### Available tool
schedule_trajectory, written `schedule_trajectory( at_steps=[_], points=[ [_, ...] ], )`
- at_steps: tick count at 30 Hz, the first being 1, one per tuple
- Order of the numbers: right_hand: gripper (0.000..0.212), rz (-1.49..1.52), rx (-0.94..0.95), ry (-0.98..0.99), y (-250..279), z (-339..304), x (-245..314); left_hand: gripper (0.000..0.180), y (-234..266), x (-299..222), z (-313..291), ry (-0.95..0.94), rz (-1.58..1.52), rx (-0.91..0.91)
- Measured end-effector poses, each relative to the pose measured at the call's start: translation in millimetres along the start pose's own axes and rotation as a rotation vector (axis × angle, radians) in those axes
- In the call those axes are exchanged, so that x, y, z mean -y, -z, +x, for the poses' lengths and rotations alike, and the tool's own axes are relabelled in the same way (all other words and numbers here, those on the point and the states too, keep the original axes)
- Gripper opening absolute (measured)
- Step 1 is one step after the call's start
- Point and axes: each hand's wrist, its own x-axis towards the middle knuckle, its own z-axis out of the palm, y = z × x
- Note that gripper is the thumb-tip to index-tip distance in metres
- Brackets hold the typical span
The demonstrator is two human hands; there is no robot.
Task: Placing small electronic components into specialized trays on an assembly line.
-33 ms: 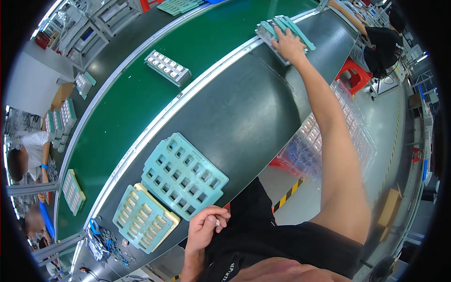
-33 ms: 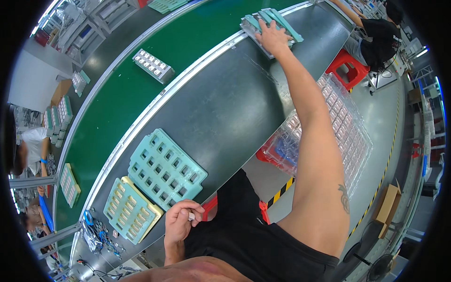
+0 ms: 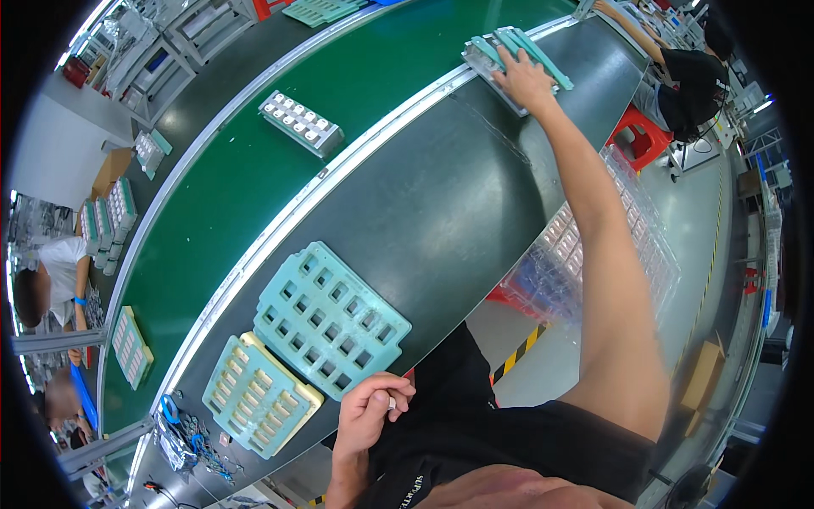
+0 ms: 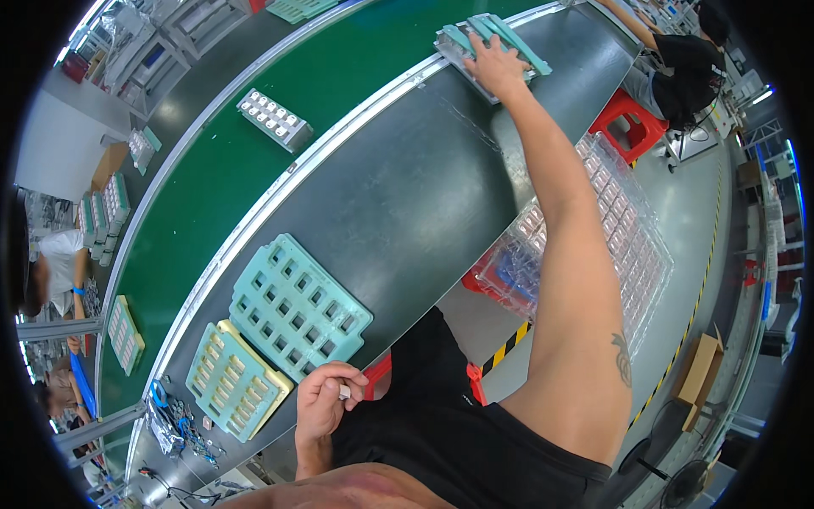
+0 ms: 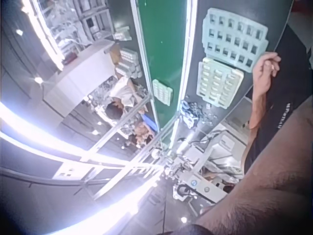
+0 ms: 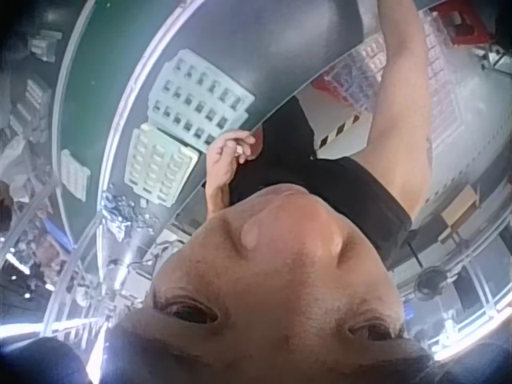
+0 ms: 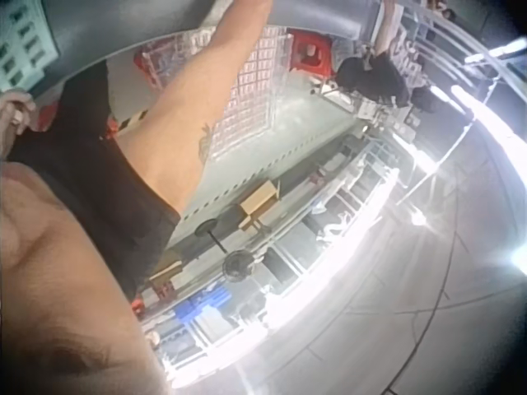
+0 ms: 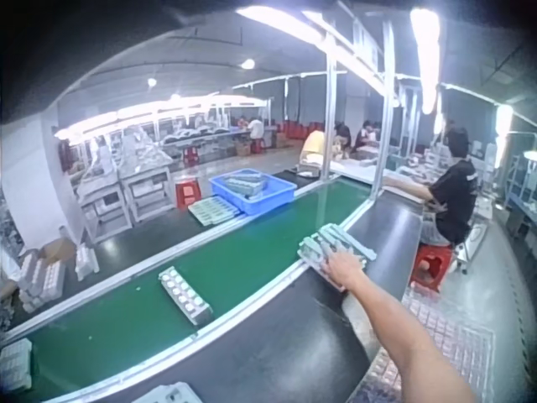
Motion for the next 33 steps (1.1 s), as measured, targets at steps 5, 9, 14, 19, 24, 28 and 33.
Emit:
schedule_trajectory(
  at_steps=[5,9,14,19,24,28,33],
  points=[
    [0.064,-0.078,-0.022,0.129,-17.5,36.8,-12.8,0.032,-5.6,-8.0,2.0,0.02,-0.013,-0.056],
    [0.062,0.036,-0.145,0.302,-39.1,59.6,-91.8,0.037,-12.3,-18.5,24.9,0.074,-0.084,-0.123],
    [0.058,-0.109,-0.1,0.553,-91.0,105.3,-137.4,0.049,-3.4,-39.6,42.6,-0.143,-0.302,-0.328],
    [0.072,-0.343,0.123,0.19,-90.3,137.1,-159.3,0.05,14.6,-56.0,39.7,-0.282,-0.635,-0.37],
    [0.061,0.042,-0.326,0.415,-8.5,75.5,-53.5,0.043,6.7,-53.0,4.8,-0.283,-0.662,-0.452],
    [0.041,0.74,0.043,0.596,134.8,-113.0,93.2,0.043,-0.3,-31.3,-22.8,-0.285,-0.606,-0.373],
    [0.042,1.082,0.409,1.067,252.0,-333.5,226.9,0.045,-3.6,-19.0,-70.1,-0.286,-0.562,-0.405]
  ],
)
